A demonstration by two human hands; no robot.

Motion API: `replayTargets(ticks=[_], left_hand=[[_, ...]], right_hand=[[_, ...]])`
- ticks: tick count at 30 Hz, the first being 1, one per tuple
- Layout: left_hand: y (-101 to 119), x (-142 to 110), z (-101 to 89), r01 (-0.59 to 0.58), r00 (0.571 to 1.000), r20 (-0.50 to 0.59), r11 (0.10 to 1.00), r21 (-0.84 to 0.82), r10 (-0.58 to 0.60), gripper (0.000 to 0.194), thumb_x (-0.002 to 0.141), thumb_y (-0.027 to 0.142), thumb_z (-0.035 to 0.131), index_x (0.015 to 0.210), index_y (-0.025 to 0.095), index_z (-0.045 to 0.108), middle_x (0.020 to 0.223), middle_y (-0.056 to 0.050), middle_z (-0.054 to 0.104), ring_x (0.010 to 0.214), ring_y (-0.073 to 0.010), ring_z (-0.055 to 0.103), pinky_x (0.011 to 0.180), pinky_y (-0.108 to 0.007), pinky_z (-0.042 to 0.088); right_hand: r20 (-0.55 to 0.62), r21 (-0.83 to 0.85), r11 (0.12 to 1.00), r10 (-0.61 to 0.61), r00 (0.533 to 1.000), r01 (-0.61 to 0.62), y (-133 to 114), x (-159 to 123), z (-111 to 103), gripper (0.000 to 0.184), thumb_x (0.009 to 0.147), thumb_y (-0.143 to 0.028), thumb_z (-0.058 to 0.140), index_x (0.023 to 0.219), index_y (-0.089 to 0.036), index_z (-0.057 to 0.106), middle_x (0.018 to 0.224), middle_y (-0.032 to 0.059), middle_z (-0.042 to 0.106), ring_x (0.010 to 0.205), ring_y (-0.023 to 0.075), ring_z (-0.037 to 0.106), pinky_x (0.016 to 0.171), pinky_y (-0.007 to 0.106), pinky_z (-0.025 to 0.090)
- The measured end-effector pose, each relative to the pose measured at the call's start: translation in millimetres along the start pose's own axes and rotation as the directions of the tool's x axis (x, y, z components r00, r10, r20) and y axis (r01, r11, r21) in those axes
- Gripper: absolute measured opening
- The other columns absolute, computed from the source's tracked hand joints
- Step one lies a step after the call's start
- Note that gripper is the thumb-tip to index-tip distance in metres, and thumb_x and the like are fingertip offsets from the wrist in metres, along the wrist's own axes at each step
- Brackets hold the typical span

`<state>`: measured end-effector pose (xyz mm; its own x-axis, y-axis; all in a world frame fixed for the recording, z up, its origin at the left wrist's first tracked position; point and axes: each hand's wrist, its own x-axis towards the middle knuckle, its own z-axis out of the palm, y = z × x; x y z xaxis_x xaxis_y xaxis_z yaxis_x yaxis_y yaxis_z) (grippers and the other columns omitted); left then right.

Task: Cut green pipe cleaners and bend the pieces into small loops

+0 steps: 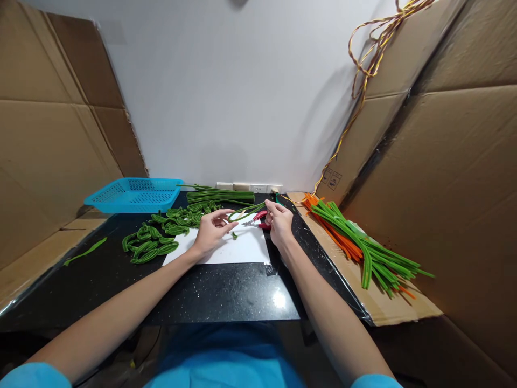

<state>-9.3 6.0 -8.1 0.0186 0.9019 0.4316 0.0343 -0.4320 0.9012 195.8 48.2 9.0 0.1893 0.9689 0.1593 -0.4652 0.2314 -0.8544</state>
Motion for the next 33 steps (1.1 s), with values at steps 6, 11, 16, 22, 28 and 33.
replayTargets(ticks=[6,11,16,22,28,33], left_hand=[[-0.7,1.7,-1.1,-0.009,0.998,-0.069,0.999,0.04,0.012,0.04,0.075,0.038,0.083,0.106,0.014,0.08,0.085,-0.009,0.073,0.062,-0.0124,0.057,0.057,-0.024,0.045],[-1.7,4.2,-0.8,0.03,0.994,-0.102,0.999,-0.019,-0.032,0.041,0.072,0.039,0.085,0.104,0.013,0.081,0.074,-0.007,0.072,0.056,-0.0113,0.054,0.051,-0.023,0.042],[-2.9,5.6,0.7,0.116,0.982,-0.138,0.986,-0.119,-0.132,0.044,0.067,0.04,0.089,0.1,0.012,0.082,0.061,-0.004,0.067,0.048,-0.0088,0.048,0.043,-0.022,0.036],[-6.9,5.0,2.2,0.138,0.981,-0.122,0.983,-0.12,-0.152,0.045,0.067,0.043,0.088,0.1,0.012,0.082,0.06,-0.004,0.066,0.048,-0.0084,0.047,0.042,-0.021,0.034],[-9.2,4.3,2.8,0.107,0.988,-0.104,0.99,-0.095,-0.117,0.04,0.069,0.041,0.087,0.096,0.013,0.083,0.061,-0.004,0.066,0.051,-0.0102,0.05,0.043,-0.022,0.035],[-8.7,4.2,2.9,0.127,0.984,-0.108,0.986,-0.112,-0.139,0.043,0.068,0.043,0.087,0.098,0.012,0.082,0.059,-0.003,0.064,0.048,-0.0093,0.048,0.041,-0.021,0.034]], right_hand=[[0.016,0.011,1.0,0.018,1.0,-0.018,-0.3,-1.0,0.9,0.04,0.056,-0.036,0.095,0.068,-0.017,0.061,0.048,-0.0106,0.039,0.039,0.0025,0.029,0.036,0.02,0.024],[0.026,0.014,0.999,0.03,0.999,-0.031,-0.9,-1.6,0.7,0.041,0.056,-0.036,0.095,0.069,-0.018,0.061,0.05,-0.0102,0.041,0.039,0.0023,0.029,0.036,0.02,0.024],[0.047,0.027,0.999,0.036,0.998,-0.037,-0.1,-1.2,1.1,0.041,0.056,-0.035,0.095,0.07,-0.018,0.06,0.05,-0.0107,0.039,0.04,0.0024,0.029,0.036,0.02,0.024],[0.045,0.067,0.996,0.05,0.998,-0.053,0.6,0.8,1.0,0.044,0.055,-0.033,0.095,0.066,-0.018,0.055,0.051,-0.0109,0.038,0.041,0.0021,0.028,0.036,0.02,0.024],[0.008,0.067,0.997,0.043,0.999,-0.043,2.6,3.7,-0.2,0.042,0.054,-0.032,0.094,0.066,-0.019,0.056,0.052,-0.0101,0.04,0.041,0.0025,0.027,0.035,0.022,0.023],[0.012,0.079,0.996,0.045,0.999,-0.045,3.5,3.9,-0.4,0.044,0.054,-0.031,0.095,0.066,-0.019,0.054,0.052,-0.0104,0.04,0.04,0.002,0.028,0.036,0.022,0.022]])
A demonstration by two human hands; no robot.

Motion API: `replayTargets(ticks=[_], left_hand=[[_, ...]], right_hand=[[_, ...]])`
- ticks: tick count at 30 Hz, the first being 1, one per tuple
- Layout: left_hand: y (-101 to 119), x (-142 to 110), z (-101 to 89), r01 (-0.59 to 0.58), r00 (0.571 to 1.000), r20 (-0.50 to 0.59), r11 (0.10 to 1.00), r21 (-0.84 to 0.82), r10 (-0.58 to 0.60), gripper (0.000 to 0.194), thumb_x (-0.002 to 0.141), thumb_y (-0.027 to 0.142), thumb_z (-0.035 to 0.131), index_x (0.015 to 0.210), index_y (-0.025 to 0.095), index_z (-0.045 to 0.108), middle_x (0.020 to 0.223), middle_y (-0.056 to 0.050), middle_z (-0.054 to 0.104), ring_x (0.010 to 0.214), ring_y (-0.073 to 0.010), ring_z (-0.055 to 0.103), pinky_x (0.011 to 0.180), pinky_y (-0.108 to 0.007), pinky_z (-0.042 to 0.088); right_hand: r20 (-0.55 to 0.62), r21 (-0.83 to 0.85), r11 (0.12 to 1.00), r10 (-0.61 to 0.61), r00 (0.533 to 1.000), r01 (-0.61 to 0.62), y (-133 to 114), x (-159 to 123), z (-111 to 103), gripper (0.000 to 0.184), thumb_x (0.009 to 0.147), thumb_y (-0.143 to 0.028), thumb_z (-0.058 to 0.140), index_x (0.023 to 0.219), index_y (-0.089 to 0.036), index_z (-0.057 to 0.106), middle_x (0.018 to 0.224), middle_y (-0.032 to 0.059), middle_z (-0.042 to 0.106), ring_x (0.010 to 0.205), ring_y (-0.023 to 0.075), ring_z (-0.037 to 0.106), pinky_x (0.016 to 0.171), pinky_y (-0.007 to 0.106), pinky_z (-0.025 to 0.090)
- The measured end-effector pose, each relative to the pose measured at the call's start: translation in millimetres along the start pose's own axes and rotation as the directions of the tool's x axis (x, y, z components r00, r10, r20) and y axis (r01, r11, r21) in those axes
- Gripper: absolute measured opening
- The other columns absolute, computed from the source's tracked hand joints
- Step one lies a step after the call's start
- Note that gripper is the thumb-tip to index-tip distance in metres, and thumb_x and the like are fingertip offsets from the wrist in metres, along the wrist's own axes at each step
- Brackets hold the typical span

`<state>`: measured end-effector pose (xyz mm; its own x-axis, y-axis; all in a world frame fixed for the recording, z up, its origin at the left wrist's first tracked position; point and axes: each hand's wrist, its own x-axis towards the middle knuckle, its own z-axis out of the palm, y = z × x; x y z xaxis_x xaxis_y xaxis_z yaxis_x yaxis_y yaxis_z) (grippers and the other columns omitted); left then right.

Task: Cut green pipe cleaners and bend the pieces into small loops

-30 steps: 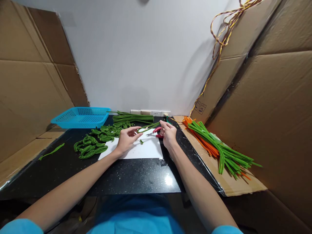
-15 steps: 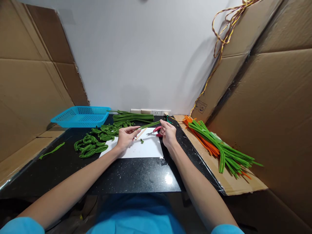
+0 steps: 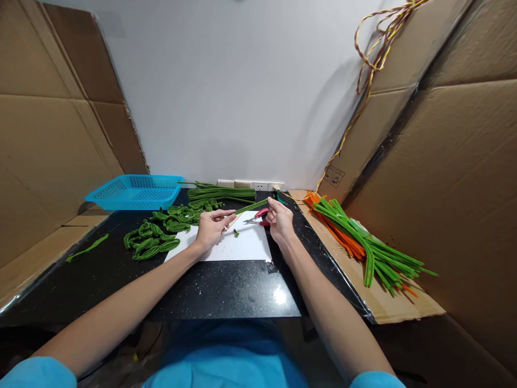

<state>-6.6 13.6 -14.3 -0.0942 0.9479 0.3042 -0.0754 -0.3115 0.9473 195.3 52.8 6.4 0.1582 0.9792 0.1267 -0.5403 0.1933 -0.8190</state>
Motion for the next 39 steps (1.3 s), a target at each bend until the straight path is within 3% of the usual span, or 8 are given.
replayTargets(ticks=[15,20,23,27,31,35,39], left_hand=[[4.6,-0.7,0.1,0.003,1.0,-0.004,0.999,-0.051,-0.003,0.042,0.069,0.041,0.087,0.096,0.009,0.081,0.055,-0.004,0.065,0.043,-0.0086,0.048,0.04,-0.022,0.034],[5.3,-1.6,1.0,-0.033,0.999,-0.018,0.997,-0.071,0.032,0.04,0.066,0.042,0.089,0.09,0.011,0.082,0.065,-0.006,0.068,0.048,-0.0093,0.054,0.04,-0.021,0.034],[7.3,-1.8,1.6,0.007,1.0,-0.022,0.998,-0.069,-0.008,0.045,0.067,0.042,0.089,0.098,0.01,0.081,0.055,-0.002,0.063,0.043,-0.0076,0.048,0.039,-0.021,0.033],[7.8,1.6,-0.7,0.067,0.994,-0.073,0.969,-0.239,-0.086,0.048,0.06,0.039,0.093,0.096,0.011,0.079,0.063,-0.002,0.066,0.046,-0.0065,0.049,0.039,-0.019,0.032],[5.6,7.8,-7.8,0.137,0.982,-0.051,0.869,-0.475,-0.182,0.047,0.053,0.033,0.097,0.092,0.014,0.078,0.07,0.001,0.061,0.051,-0.0037,0.049,0.04,-0.016,0.029],[5.8,9.8,-11.6,0.176,0.978,-0.003,0.835,-0.521,-0.208,0.048,0.058,0.036,0.096,0.097,0.014,0.078,0.072,0.002,0.056,0.055,-0.0033,0.048,0.04,-0.015,0.029],[8.7,7.9,-9.5,0.144,0.983,-0.036,0.88,-0.453,-0.179,0.05,0.065,0.044,0.091,0.101,0.012,0.077,0.08,-0.002,0.06,0.058,-0.0048,0.049,0.041,-0.016,0.032]], right_hand=[[0.022,0.017,0.999,0.032,0.999,-0.032,4.4,-1.3,0.8,0.05,0.055,-0.031,0.095,0.061,-0.019,0.046,0.05,-0.0104,0.039,0.04,0.0017,0.026,0.035,0.021,0.02],[0.014,0.013,0.999,0.032,0.999,-0.033,3.4,-1.4,1.9,0.05,0.054,-0.031,0.095,0.062,-0.02,0.047,0.05,-0.0103,0.039,0.04,0.0026,0.025,0.034,0.022,0.02],[0.033,-0.006,0.999,0.042,0.999,-0.041,1.8,-2.1,1.2,0.05,0.057,-0.032,0.094,0.063,-0.021,0.046,0.05,-0.0105,0.037,0.04,0.003,0.025,0.035,0.021,0.022],[0.089,-0.069,0.995,0.075,0.993,-0.069,-0.5,-4.6,0.9,0.045,0.061,-0.034,0.092,0.066,-0.02,0.049,0.051,-0.0104,0.036,0.04,0.0031,0.027,0.035,0.021,0.024],[0.143,-0.233,0.972,0.048,0.989,-0.013,1.2,-8.0,4.1,0.034,0.067,-0.041,0.086,0.074,-0.019,0.061,0.054,-0.0066,0.049,0.038,0.0049,0.034,0.035,0.022,0.025],[0.334,-0.42,0.902,0.051,0.941,0.1,8.0,-13.7,9.5,0.033,0.074,-0.048,0.079,0.074,-0.018,0.065,0.056,-0.0035,0.056,0.038,0.0071,0.041,0.036,0.023,0.027],[0.547,-0.608,0.741,0.13,0.827,0.285,11.0,-21.1,13.0,0.035,0.085,-0.051,0.069,0.077,-0.017,0.068,0.059,-0.0009,0.06,0.043,0.0102,0.047,0.043,0.024,0.034]])
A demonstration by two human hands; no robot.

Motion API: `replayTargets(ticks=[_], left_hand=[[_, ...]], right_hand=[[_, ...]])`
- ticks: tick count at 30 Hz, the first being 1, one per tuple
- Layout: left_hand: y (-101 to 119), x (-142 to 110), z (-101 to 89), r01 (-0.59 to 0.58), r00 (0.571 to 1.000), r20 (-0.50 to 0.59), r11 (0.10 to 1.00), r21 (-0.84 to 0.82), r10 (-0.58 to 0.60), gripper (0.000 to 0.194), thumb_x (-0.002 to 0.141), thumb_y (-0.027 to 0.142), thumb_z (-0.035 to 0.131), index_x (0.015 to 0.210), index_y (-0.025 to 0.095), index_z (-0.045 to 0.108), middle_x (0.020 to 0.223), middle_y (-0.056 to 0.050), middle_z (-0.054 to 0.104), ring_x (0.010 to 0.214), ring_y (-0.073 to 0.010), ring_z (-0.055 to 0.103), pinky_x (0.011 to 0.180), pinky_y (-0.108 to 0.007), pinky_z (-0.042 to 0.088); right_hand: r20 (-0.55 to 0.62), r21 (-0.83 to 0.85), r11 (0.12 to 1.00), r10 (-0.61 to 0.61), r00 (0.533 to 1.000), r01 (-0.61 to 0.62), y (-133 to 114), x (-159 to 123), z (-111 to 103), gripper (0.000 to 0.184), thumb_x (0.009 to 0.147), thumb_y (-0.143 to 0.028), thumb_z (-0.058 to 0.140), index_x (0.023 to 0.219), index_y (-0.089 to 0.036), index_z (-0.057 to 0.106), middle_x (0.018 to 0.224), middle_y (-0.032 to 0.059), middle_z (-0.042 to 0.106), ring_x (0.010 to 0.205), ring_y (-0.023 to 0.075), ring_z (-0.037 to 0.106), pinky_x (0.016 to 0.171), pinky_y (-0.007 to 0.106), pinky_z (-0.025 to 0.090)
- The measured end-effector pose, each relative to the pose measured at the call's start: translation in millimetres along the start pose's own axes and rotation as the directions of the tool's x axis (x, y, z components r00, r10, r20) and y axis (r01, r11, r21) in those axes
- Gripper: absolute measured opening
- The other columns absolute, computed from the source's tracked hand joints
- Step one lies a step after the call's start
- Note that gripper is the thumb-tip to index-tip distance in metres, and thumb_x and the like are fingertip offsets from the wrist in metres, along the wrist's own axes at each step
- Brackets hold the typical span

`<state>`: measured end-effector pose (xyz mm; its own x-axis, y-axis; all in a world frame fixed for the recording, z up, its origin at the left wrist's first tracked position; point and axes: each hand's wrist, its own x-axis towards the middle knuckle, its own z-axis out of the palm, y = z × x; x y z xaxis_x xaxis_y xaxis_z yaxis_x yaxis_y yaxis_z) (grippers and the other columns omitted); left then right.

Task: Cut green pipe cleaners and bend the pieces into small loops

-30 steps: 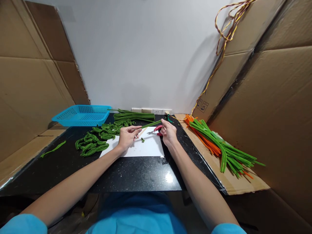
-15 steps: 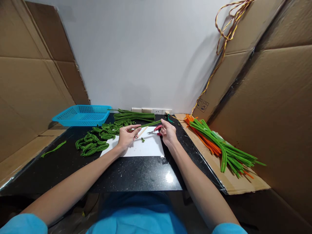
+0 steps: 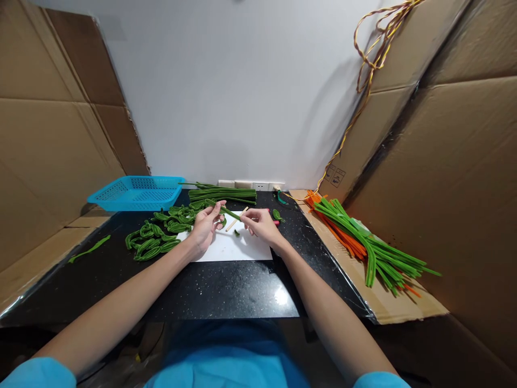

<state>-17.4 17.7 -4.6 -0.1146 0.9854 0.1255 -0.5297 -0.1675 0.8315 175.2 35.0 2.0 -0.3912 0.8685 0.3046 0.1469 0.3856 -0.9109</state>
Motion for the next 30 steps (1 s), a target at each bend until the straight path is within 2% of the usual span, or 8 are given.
replayTargets(ticks=[2,5,8,11,14,20,24,30], left_hand=[[0.4,-0.7,1.0,-0.043,0.999,-0.008,0.998,0.053,0.044,0.05,0.067,0.046,0.089,0.101,0.011,0.077,0.086,-0.004,0.063,0.058,-0.0053,0.05,0.04,-0.018,0.033],[0.3,-0.2,0.3,-0.077,0.996,-0.033,0.988,0.135,0.082,0.049,0.07,0.047,0.086,0.102,0.011,0.076,0.083,-0.005,0.065,0.056,-0.0064,0.05,0.041,-0.019,0.034],[-0.7,0.6,-1.5,-0.068,0.997,-0.032,0.984,0.166,0.075,0.045,0.075,0.046,0.083,0.101,0.01,0.074,0.074,-0.002,0.063,0.054,-0.0065,0.05,0.043,-0.018,0.036],[-2.0,0.9,-2.3,-0.047,0.999,-0.004,0.982,0.185,0.048,0.038,0.08,0.043,0.079,0.098,0.01,0.072,0.071,0.0,0.059,0.051,-0.0057,0.049,0.042,-0.018,0.035],[-3.0,1.5,-1.9,-0.037,0.999,0.0,0.98,0.193,0.038,0.031,0.083,0.037,0.077,0.097,0.01,0.069,0.073,0.0,0.059,0.051,-0.0064,0.051,0.04,-0.018,0.037],[-4.7,2.9,-0.4,0.006,1.0,0.004,0.978,0.206,-0.007,0.022,0.086,0.022,0.069,0.105,0.011,0.063,0.077,-0.001,0.06,0.051,-0.0082,0.056,0.038,-0.02,0.041],[-5.3,1.1,0.5,0.033,0.999,0.027,0.973,0.229,-0.041,0.017,0.087,0.022,0.068,0.1,0.013,0.061,0.076,0.0,0.059,0.049,-0.0082,0.057,0.038,-0.019,0.041],[-4.1,-1.4,0.9,0.049,0.995,0.072,0.951,0.305,-0.074,0.016,0.089,0.028,0.065,0.092,0.014,0.058,0.083,-0.004,0.065,0.047,-0.0066,0.056,0.036,-0.018,0.039]], right_hand=[[0.032,-0.246,0.966,-0.077,0.997,0.082,-1.4,-1.6,-1.0,0.031,0.09,-0.046,0.065,0.079,-0.018,0.07,0.066,0.0019,0.065,0.053,0.0133,0.055,0.051,0.027,0.04],[-0.022,-0.614,0.77,-0.234,0.972,0.171,-0.3,-2.0,-9.4,0.02,0.092,-0.036,0.063,0.085,-0.021,0.073,0.087,0.0058,0.072,0.078,0.0203,0.063,0.07,0.032,0.047],[0.031,-0.746,0.63,-0.291,0.956,0.216,6.2,-0.8,-23.0,0.018,0.09,-0.033,0.067,0.103,-0.022,0.073,0.114,0.0096,0.071,0.105,0.0272,0.062,0.09,0.04,0.048],[0.048,-0.814,0.556,-0.222,0.974,0.167,16.1,-0.4,-37.0,0.041,0.087,-0.036,0.071,0.126,-0.023,0.067,0.133,0.0121,0.064,0.123,0.032,0.056,0.101,0.046,0.045],[0.1,-0.837,0.524,-0.136,0.986,0.157,25.3,-0.8,-48.0,0.051,0.09,-0.043,0.068,0.135,-0.022,0.061,0.138,0.0138,0.061,0.129,0.033,0.054,0.106,0.048,0.043],[0.159,-0.825,0.532,-0.102,0.982,0.188,37.4,0.0,-55.7,0.046,0.095,-0.046,0.06,0.133,-0.02,0.061,0.135,0.0145,0.058,0.13,0.0317,0.052,0.112,0.047,0.041],[0.135,-0.814,0.556,-0.103,0.986,0.169,45.2,1.2,-52.8,0.042,0.1,-0.045,0.051,0.133,-0.019,0.061,0.13,0.0151,0.054,0.119,0.0278,0.058,0.107,0.041,0.046],[0.131,-0.814,0.552,-0.127,0.983,0.18,48.0,2.0,-51.4,0.036,0.099,-0.045,0.055,0.122,-0.019,0.064,0.119,0.0138,0.055,0.106,0.0261,0.059,0.098,0.041,0.05]])
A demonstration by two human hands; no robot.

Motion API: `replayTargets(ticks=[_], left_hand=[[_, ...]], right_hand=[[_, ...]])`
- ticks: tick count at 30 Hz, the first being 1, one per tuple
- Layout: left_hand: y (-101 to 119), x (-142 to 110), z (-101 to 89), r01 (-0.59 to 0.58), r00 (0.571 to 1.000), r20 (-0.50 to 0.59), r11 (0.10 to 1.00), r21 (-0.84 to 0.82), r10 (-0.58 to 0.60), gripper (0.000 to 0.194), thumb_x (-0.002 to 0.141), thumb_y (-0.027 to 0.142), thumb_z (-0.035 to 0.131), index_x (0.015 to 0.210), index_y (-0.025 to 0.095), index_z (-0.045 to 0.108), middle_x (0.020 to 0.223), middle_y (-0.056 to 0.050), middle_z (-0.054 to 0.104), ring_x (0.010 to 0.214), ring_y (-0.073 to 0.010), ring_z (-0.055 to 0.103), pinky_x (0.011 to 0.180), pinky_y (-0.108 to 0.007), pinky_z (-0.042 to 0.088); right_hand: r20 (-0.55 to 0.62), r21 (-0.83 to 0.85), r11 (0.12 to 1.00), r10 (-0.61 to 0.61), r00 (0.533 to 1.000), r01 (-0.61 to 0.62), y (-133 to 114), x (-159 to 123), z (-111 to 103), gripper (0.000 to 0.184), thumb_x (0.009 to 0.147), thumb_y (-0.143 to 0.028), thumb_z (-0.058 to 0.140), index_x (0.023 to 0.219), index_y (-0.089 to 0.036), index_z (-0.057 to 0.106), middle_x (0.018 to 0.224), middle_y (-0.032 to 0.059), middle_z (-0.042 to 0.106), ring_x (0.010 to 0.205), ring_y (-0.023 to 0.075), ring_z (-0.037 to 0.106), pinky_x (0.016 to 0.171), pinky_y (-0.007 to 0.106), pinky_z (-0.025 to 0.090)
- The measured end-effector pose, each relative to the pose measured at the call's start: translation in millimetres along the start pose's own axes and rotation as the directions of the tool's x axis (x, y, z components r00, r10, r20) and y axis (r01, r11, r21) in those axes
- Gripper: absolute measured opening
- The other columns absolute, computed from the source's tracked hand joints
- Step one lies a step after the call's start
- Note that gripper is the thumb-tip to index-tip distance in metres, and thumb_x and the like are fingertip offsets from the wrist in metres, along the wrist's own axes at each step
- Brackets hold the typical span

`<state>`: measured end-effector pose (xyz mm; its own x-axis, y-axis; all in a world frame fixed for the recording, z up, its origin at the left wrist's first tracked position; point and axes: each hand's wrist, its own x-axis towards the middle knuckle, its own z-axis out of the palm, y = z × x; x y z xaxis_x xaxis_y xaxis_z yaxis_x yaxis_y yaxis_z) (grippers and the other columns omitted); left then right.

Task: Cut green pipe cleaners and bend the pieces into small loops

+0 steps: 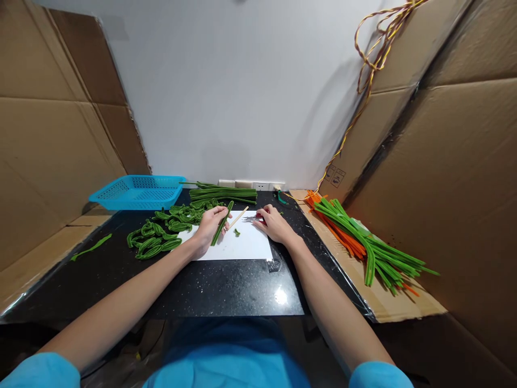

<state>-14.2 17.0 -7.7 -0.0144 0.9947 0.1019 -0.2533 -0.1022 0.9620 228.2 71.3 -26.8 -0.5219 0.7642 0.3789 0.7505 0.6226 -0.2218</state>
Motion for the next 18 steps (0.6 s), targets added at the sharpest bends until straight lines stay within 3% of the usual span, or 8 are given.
replayTargets(ticks=[6,11,15,18], left_hand=[[1.6,3.0,-0.4,-0.035,0.999,0.007,0.999,0.032,0.035,0.024,0.087,0.032,0.068,0.094,0.016,0.053,0.079,-0.004,0.069,0.043,-0.0082,0.056,0.035,-0.018,0.037],[4.1,1.8,2.0,-0.052,0.997,0.052,0.999,0.006,0.052,0.032,0.08,0.035,0.074,0.091,0.018,0.05,0.079,-0.002,0.068,0.042,-0.0079,0.055,0.034,-0.018,0.033],[8.9,-2.9,3.5,0.011,0.993,0.116,0.999,-0.053,-0.005,0.036,0.079,0.041,0.075,0.092,0.021,0.048,0.06,0.008,0.054,0.034,-0.0045,0.04,0.032,-0.015,0.024],[12.9,-7.0,4.2,0.062,0.982,0.182,0.995,-0.074,-0.048,0.038,0.08,0.047,0.074,0.092,0.023,0.047,0.052,0.012,0.042,0.031,-0.0037,0.031,0.032,-0.014,0.02]], right_hand=[[-0.124,0.039,0.999,0.005,0.992,0.0,-10.1,2.6,-4.4,0.029,0.1,-0.042,0.052,0.111,-0.018,0.065,0.108,0.0108,0.06,0.099,0.0231,0.06,0.091,0.036,0.049],[-0.225,0.277,0.96,0.1,0.969,-0.035,-25.9,6.1,-9.8,0.03,0.094,-0.047,0.059,0.091,-0.018,0.066,0.086,0.0047,0.066,0.076,0.0183,0.059,0.072,0.029,0.045],[-0.218,0.401,0.915,0.146,0.965,-0.048,-38.8,6.4,-14.6,0.037,0.093,-0.053,0.058,0.08,-0.019,0.061,0.068,-0.0002,0.058,0.062,0.0155,0.05,0.06,0.027,0.037],[-0.244,0.343,0.939,0.1,0.965,-0.011,-45.8,5.1,-16.1,0.028,0.093,-0.046,0.057,0.083,-0.02,0.058,0.071,-0.0005,0.057,0.064,0.0153,0.049,0.063,0.027,0.037]])
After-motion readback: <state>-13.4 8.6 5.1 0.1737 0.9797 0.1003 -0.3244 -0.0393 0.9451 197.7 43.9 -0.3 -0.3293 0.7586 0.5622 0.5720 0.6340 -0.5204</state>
